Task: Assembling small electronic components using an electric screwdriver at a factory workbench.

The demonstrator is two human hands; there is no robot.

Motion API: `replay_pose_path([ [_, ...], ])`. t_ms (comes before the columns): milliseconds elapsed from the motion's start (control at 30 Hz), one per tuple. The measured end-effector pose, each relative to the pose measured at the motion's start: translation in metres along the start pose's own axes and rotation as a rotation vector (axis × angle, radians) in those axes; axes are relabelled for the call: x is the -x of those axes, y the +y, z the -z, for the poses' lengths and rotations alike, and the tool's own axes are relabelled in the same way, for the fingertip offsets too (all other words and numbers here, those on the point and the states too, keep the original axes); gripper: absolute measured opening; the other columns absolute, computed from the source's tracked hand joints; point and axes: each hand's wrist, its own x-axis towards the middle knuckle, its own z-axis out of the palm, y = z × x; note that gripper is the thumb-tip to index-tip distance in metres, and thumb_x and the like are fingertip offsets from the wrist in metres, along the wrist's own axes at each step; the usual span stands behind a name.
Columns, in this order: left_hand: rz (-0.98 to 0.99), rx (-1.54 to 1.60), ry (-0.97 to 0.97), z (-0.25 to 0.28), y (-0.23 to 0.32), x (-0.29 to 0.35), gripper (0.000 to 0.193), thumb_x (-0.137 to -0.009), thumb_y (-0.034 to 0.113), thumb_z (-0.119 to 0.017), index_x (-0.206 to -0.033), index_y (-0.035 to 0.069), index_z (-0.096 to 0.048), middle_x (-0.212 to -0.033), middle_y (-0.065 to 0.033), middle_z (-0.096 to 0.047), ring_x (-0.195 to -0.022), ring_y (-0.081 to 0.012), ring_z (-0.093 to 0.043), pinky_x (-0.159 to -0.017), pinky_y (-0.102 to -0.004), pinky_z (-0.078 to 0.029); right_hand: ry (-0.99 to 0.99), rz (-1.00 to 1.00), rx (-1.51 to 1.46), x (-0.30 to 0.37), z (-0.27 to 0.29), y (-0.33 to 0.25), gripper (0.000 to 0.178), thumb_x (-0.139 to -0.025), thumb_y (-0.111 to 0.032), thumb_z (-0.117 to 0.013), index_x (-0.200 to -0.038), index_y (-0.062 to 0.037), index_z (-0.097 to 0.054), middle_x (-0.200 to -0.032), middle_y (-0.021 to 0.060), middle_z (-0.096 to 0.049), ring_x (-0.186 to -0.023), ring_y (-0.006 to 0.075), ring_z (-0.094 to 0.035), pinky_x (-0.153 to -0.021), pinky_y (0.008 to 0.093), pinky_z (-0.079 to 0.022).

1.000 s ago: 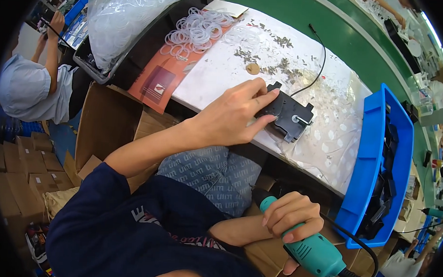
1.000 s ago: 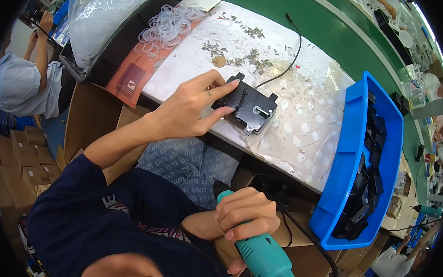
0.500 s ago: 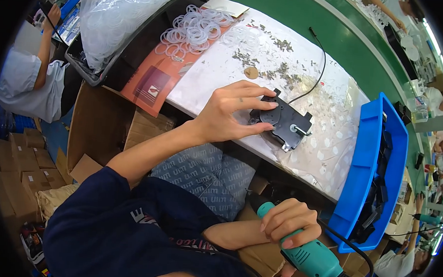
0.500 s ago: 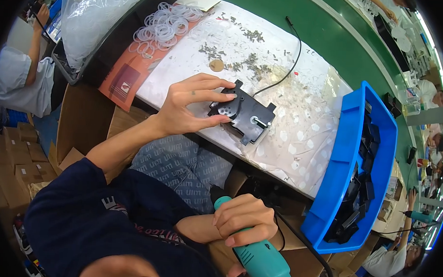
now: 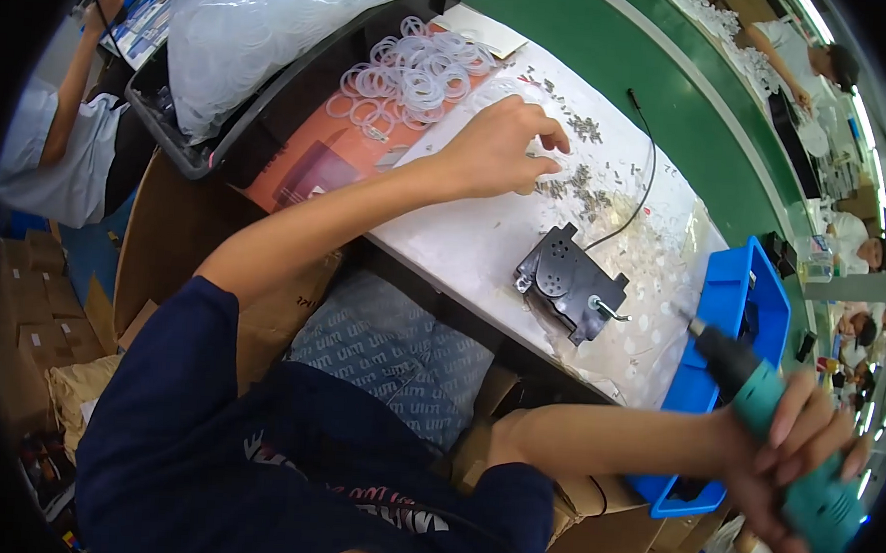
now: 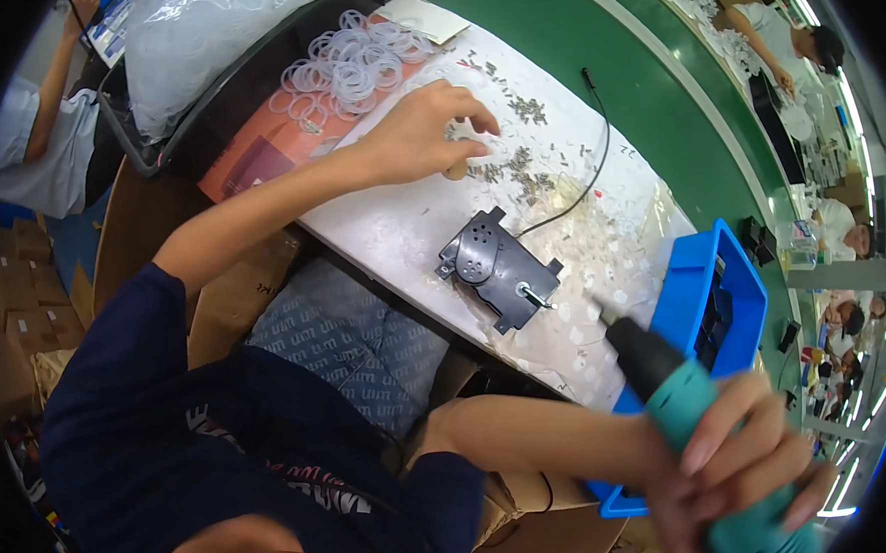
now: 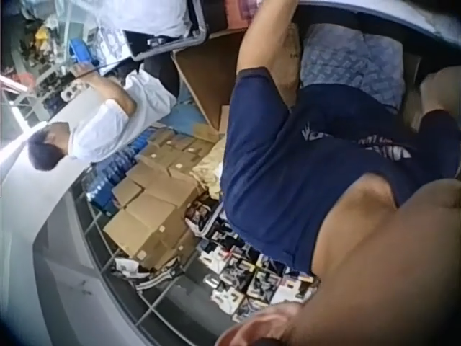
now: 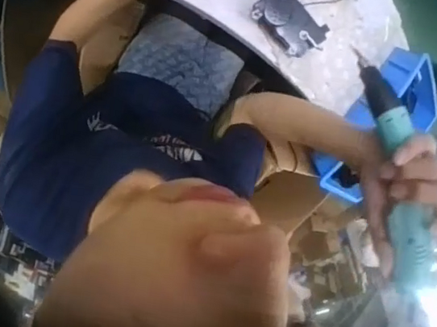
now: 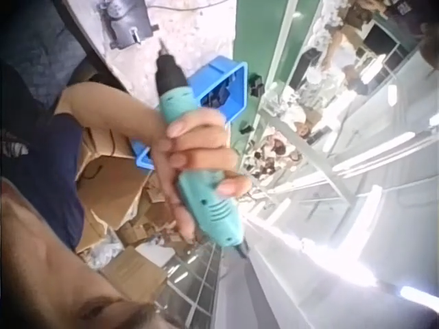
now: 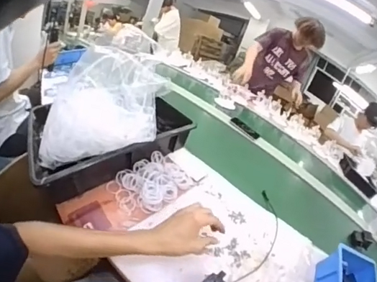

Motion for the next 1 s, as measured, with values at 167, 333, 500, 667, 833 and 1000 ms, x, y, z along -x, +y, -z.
replay_pose_path([
  [167,0.03,0.034,-0.192,-0.032,0.001,-0.035,0.025,-0.071,0.022,-0.075,-0.092,0.009,-0.068,-0.087,-0.0063,-0.063,-0.09,-0.024,-0.056,-0.08,-0.0349,-0.044,-0.035,-0.171,-0.034,-0.03,0.029,0.04,0.068,-0.065,-0.062,-0.069,-0.098,-0.0079,-0.046,-0.063,-0.0032,-0.041,-0.046,0.0059,-0.04,-0.059,0.0231,-0.039],
  [333,0.175,0.1,-0.327,-0.035,0.001,-0.048,0.021,-0.068,0.021,-0.076,-0.083,0.008,-0.071,-0.077,-0.0058,-0.065,-0.076,-0.0218,-0.06,-0.069,-0.0329,-0.047,-0.097,-0.302,-0.116,-0.034,0.045,0.077,0.071,-0.07,-0.063,-0.064,-0.107,-0.0047,-0.044,-0.066,0.0006,-0.042,-0.051,0.0093,-0.041,-0.063,0.0274,-0.039],
  [500,0.177,0.243,-0.29,-0.037,-0.004,-0.051,0.015,-0.066,0.016,-0.076,-0.075,0.006,-0.071,-0.073,-0.007,-0.066,-0.066,-0.0203,-0.061,-0.061,-0.0306,-0.046,-0.085,-0.408,-0.129,-0.029,0.052,0.108,0.065,-0.074,-0.059,-0.061,-0.104,-0.0036,-0.045,-0.066,0.0017,-0.042,-0.053,0.0096,-0.04,-0.063,0.0272,-0.038],
  [667,0.021,0.223,-0.223,-0.044,-0.003,-0.049,0.012,-0.07,0.009,-0.074,-0.081,0.004,-0.069,-0.071,-0.0078,-0.066,-0.067,-0.02,-0.062,-0.065,-0.0297,-0.049,-0.115,-0.422,-0.173,-0.019,0.063,0.123,0.064,-0.075,-0.059,-0.059,-0.104,-0.0036,-0.044,-0.066,0.0021,-0.042,-0.052,0.0108,-0.04,-0.063,0.0286,-0.039],
  [833,-0.119,0.4,-0.092,-0.036,-0.006,-0.045,0.014,-0.073,0.001,-0.071,-0.085,0.001,-0.066,-0.076,-0.0093,-0.069,-0.072,-0.0175,-0.068,-0.068,-0.0252,-0.053,-0.001,-0.362,-0.181,-0.004,0.066,0.129,0.061,-0.074,-0.059,-0.06,-0.099,-0.0055,-0.046,-0.068,0.0029,-0.043,-0.054,0.0113,-0.041,-0.064,0.0288,-0.037],
  [1000,0.081,0.706,-0.166,-0.035,0.009,-0.042,0.031,-0.071,-0.001,-0.073,-0.101,0.002,-0.065,-0.079,-0.0098,-0.07,-0.075,-0.0127,-0.068,-0.071,-0.0243,-0.054,0.289,-0.325,-0.11,0.005,0.064,0.131,0.058,-0.073,-0.06,-0.06,-0.094,-0.0077,-0.048,-0.068,0.0025,-0.043,-0.056,0.0114,-0.042,-0.065,0.0293,-0.036],
])
